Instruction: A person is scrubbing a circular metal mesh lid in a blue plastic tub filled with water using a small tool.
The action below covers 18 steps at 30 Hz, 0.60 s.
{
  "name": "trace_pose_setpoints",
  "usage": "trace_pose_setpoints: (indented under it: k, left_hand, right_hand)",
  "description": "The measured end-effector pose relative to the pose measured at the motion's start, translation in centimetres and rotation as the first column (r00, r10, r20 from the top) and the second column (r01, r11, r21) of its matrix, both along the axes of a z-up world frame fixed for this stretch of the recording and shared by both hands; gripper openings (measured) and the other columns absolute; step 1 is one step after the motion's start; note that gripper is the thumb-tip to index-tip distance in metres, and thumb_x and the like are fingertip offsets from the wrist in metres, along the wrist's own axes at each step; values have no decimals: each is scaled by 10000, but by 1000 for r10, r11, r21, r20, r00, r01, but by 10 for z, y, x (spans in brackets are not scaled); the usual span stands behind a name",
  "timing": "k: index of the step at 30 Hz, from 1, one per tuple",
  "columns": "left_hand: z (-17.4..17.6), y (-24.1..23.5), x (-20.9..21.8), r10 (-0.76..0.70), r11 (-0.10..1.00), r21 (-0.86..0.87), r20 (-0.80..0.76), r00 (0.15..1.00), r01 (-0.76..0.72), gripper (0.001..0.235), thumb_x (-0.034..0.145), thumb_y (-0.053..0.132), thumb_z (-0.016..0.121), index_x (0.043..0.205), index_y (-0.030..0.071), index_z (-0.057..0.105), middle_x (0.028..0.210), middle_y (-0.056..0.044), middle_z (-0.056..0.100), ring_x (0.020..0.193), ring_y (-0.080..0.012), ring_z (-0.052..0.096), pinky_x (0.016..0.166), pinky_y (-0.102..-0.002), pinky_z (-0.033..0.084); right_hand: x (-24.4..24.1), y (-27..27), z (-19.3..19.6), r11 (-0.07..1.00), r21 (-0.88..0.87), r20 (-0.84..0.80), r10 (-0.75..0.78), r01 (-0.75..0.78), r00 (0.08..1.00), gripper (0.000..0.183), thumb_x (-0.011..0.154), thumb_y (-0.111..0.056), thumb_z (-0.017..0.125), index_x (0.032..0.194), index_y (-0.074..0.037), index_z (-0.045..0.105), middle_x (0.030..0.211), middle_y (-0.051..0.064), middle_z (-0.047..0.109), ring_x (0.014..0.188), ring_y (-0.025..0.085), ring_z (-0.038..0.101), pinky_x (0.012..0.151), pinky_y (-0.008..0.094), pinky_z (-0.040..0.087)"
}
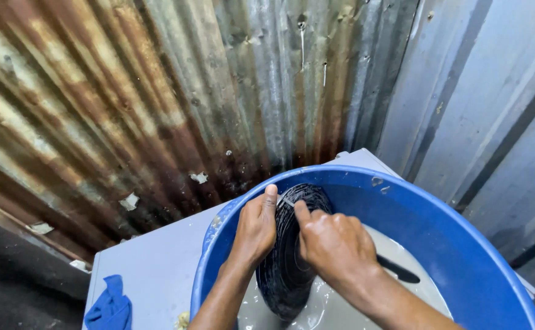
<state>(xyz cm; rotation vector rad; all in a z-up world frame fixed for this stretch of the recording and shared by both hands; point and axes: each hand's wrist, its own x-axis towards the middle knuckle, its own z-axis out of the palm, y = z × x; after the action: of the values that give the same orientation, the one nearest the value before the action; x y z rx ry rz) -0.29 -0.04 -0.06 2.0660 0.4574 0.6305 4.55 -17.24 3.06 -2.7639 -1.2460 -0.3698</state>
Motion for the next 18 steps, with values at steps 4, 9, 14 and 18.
trace_pose_setpoints:
  k: [4, 9, 14, 18]
  left_hand:
    - [7, 0, 1, -23, 1000, -15, -1, 1000, 23, 620, 1205, 600, 382, 740, 191, 395, 752, 57, 463, 774, -119, 459, 694, -416, 367]
    - [9, -6, -3, -20, 1000, -4, -37, 999, 19, 651, 1184, 616, 364, 736, 166, 506, 759, 52, 538, 802, -123, 522, 726, -423, 413]
    - [1, -5, -3, -4, 1000, -5, -43, 999, 4, 644, 1185, 628, 367, 737, 174, 457, 751, 52, 497, 780, -126, 490, 706, -424, 392]
    - [2, -3, 0, -6, 1000, -2, -37, 999, 5, 658, 1179, 628, 370, 733, 165, 512, 769, 54, 530, 813, -114, 519, 729, -418, 415]
  right_hand:
    - [-11, 1, 9, 998, -54, -17, 43, -44, 999, 513, 1047, -226, 514, 1549, -115, 522, 954, 176, 823, 725, 473, 830, 578, 674, 633]
    - [-17, -2, 17, 997, -77, -54, 14, -18, 998, 396, 1074, -167, 465, 1459, -112, 539, 868, 157, 807, 643, 418, 811, 505, 613, 623]
    - [-15, -4, 11, 999, -49, -85, 16, -20, 996, 428, 1042, -220, 512, 1464, -168, 566, 929, 145, 823, 761, 501, 815, 600, 693, 612]
    - [-14, -6, 33, 997, -73, -169, -15, 3, 985, 375, 1078, -144, 482, 1443, -138, 569, 877, 143, 821, 727, 428, 819, 613, 635, 655]
